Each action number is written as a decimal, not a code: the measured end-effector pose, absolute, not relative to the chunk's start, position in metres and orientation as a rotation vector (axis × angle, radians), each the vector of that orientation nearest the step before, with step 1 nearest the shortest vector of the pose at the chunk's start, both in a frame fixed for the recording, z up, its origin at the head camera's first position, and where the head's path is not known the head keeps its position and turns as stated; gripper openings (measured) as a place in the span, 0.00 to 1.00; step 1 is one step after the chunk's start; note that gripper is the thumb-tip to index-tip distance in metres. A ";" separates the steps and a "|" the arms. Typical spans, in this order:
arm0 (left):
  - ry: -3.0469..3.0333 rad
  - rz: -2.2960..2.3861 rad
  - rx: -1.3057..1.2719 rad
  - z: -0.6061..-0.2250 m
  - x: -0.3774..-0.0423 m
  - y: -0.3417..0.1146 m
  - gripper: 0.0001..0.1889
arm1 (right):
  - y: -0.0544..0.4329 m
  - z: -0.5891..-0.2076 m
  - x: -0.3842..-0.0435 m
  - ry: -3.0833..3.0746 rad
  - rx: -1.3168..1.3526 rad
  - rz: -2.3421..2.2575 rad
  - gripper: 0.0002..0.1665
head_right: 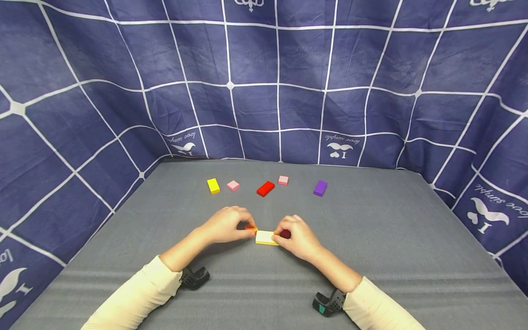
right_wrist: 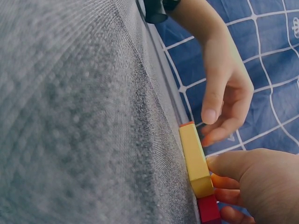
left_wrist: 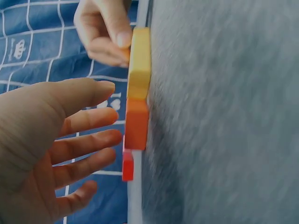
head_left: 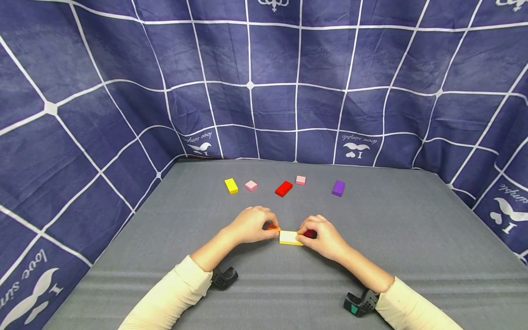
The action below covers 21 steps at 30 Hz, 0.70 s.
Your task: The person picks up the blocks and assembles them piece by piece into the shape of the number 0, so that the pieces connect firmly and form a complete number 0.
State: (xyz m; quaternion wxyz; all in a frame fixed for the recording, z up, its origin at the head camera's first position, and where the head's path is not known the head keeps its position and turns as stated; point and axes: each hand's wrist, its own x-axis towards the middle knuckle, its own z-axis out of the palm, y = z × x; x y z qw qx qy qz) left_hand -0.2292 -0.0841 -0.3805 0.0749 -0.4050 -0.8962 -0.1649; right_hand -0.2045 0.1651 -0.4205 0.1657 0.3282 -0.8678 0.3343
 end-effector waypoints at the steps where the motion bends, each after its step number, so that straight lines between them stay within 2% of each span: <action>1: -2.670 -0.484 -1.229 -0.381 -0.228 -0.082 0.07 | 0.165 -0.421 -0.205 -2.471 0.937 0.952 0.05; 5: -2.603 -0.434 -1.246 -0.385 -0.223 -0.075 0.09 | 0.165 -0.421 -0.205 -2.469 0.942 0.953 0.04; 14: -2.571 -0.368 -1.224 -0.389 -0.218 -0.070 0.02 | 0.164 -0.421 -0.206 -2.475 0.937 0.950 0.04; 21: -2.566 -0.385 -1.261 -0.389 -0.218 -0.069 0.02 | 0.165 -0.419 -0.205 -2.465 0.936 0.935 0.06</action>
